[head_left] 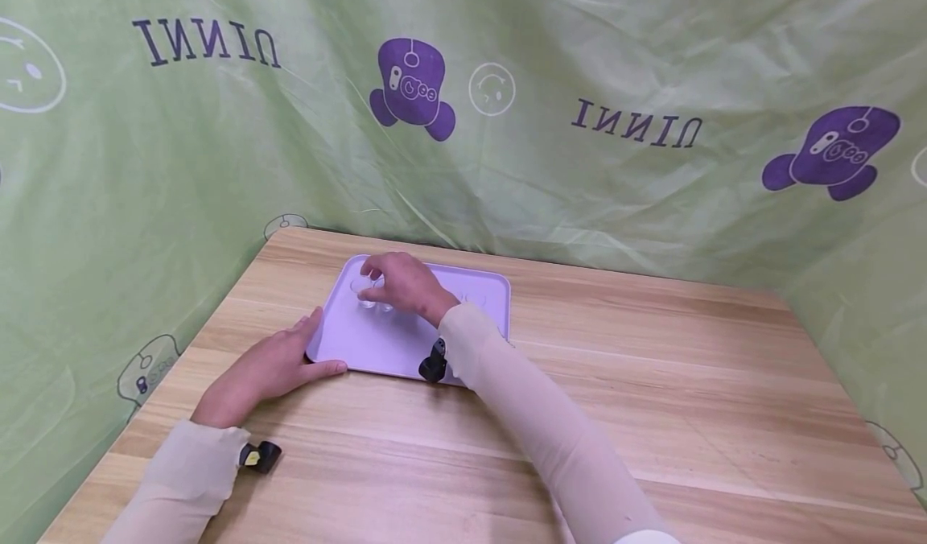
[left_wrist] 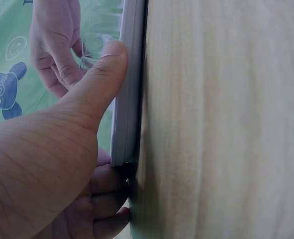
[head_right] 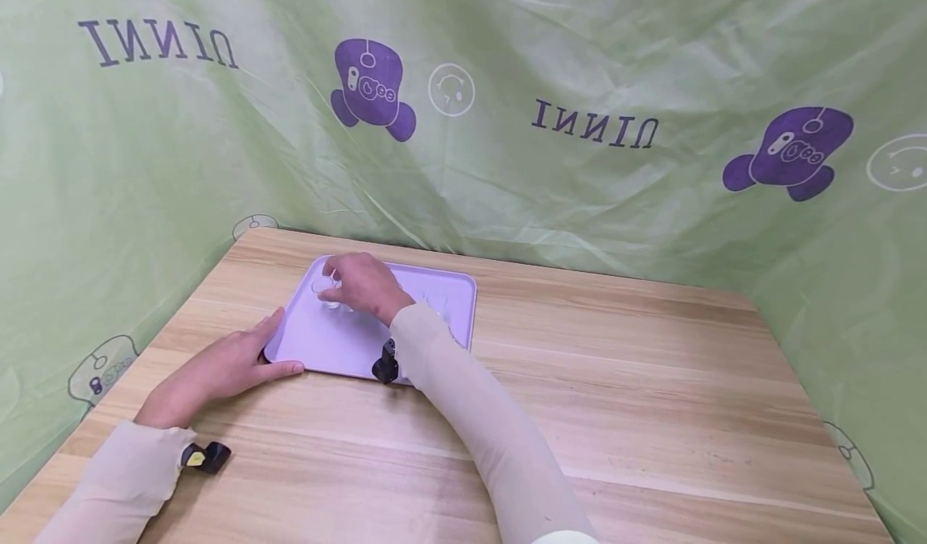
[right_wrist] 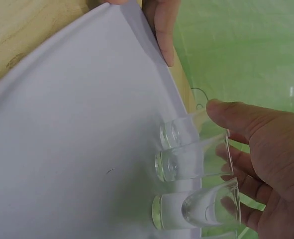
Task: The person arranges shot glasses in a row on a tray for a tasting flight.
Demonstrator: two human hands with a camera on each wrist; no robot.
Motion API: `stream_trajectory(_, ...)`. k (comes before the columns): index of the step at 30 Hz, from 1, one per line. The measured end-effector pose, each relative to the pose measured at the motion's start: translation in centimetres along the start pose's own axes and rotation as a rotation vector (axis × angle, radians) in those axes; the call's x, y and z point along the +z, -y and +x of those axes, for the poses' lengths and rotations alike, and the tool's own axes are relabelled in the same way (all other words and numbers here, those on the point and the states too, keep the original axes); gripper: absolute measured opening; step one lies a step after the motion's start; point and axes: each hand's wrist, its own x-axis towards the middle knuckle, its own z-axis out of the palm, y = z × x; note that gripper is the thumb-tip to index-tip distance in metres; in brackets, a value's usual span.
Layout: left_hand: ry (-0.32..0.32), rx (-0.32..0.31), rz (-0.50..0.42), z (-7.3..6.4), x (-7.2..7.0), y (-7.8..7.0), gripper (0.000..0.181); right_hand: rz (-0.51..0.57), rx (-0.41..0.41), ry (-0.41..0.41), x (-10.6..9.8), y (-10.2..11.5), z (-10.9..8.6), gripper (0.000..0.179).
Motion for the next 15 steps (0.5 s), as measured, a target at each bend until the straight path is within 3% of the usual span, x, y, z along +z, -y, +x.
stream_trajectory(15,0.0,-0.004,-0.002,0.04,-0.07,-0.1,0.118,0.012,0.015,-0.001,0.22,-0.6,0.02,0.038)
